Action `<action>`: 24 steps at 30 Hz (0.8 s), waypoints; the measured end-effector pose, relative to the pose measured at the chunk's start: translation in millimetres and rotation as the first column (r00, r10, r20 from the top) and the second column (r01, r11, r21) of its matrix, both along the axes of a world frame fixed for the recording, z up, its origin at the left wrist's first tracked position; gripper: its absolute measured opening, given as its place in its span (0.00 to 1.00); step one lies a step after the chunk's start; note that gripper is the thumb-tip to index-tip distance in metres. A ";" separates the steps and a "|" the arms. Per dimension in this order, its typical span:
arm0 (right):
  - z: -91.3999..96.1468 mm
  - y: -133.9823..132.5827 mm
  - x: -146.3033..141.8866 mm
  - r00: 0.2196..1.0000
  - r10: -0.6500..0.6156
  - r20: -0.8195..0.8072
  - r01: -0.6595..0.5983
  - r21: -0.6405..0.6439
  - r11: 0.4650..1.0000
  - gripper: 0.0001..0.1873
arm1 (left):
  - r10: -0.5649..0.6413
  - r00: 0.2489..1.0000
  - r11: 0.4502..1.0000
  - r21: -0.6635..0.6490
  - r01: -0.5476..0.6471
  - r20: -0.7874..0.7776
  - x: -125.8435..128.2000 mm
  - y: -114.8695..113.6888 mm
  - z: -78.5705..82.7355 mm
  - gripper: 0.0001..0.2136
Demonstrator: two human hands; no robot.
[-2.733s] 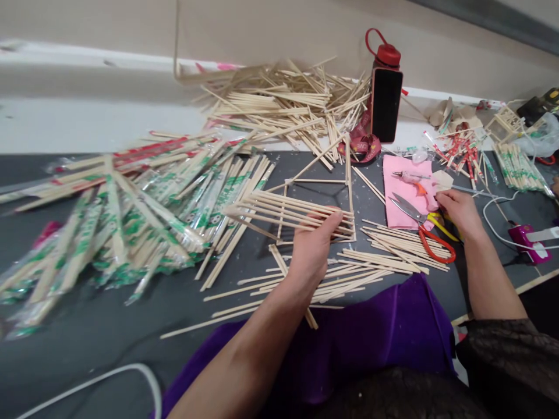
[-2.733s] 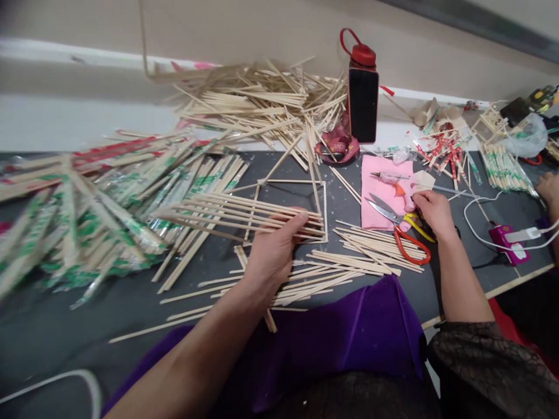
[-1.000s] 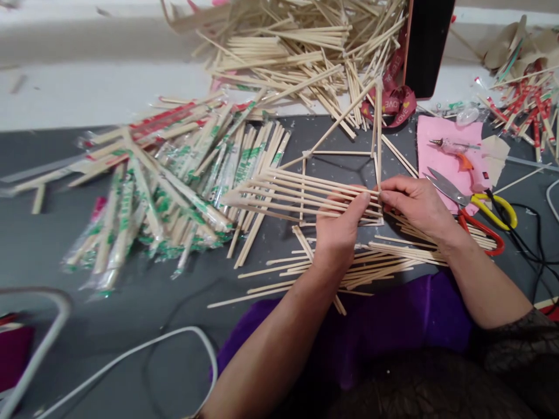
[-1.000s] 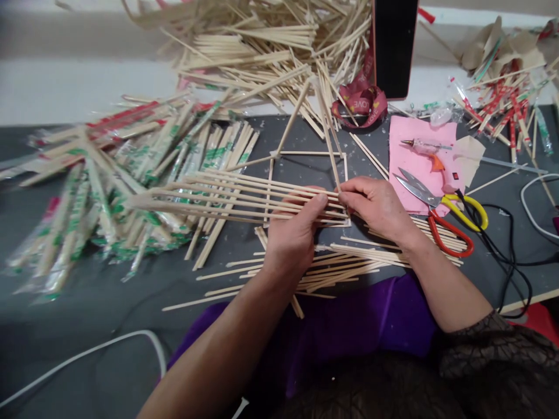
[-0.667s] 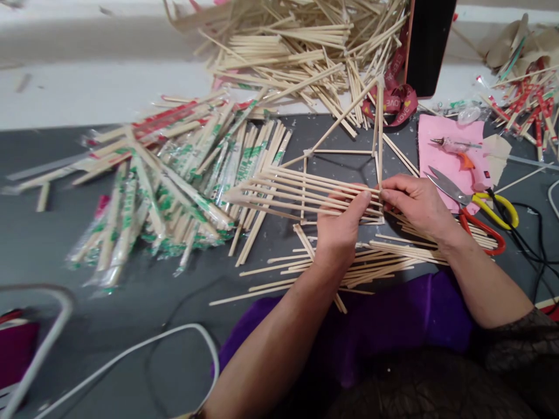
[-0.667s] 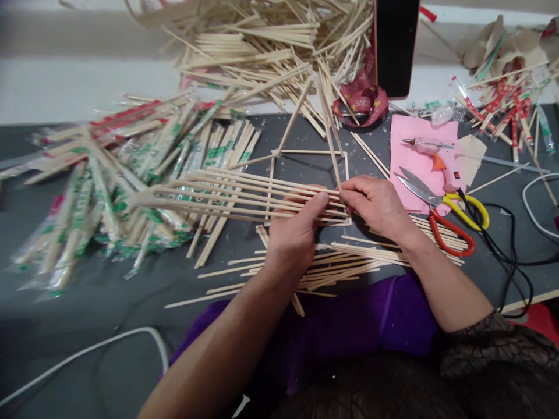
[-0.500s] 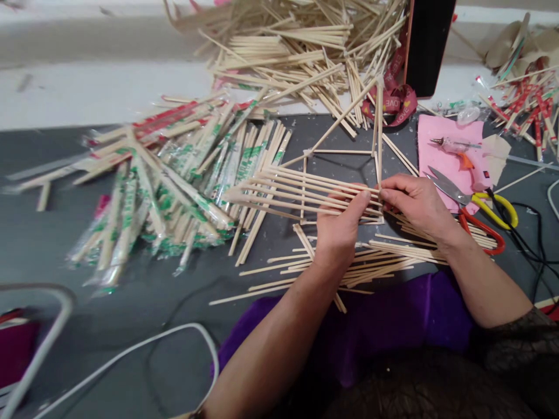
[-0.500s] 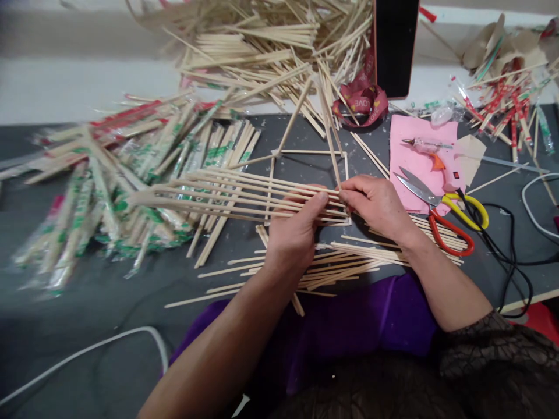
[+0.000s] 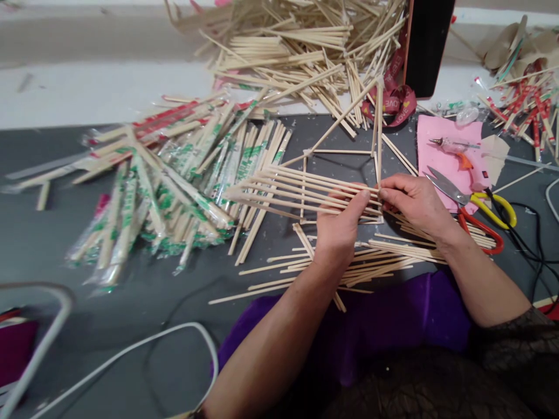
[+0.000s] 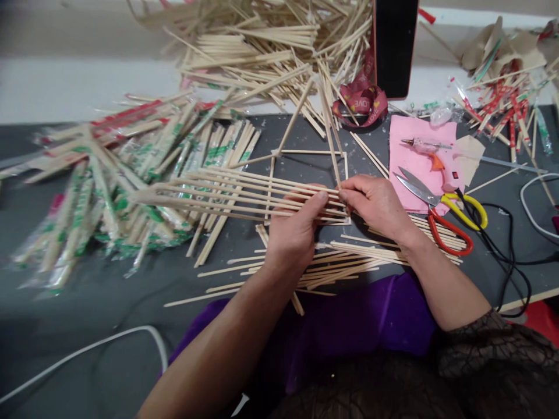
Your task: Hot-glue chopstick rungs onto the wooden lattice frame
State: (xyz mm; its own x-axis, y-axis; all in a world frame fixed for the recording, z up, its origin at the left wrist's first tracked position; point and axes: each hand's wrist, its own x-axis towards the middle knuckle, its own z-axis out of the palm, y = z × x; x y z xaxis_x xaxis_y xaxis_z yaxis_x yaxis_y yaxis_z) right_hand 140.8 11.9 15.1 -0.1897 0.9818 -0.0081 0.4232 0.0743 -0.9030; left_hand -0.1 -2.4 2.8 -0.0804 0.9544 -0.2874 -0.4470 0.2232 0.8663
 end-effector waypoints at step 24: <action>3.2 -3.3 1.7 0.900 -0.250 -0.357 0.193 -0.188 0.963 0.11 | 0.026 0.999 1.000 -0.001 -0.026 0.019 -0.5 0.2 -2.9 0.11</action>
State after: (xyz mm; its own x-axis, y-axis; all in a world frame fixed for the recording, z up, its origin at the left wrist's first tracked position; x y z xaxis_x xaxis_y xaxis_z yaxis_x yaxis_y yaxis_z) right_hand 142.5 8.6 18.3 0.0157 0.9921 -0.1242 0.0424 -0.1247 -0.9913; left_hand -0.6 -2.2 0.0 -0.0998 0.9518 -0.2901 -0.4694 0.2120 0.8571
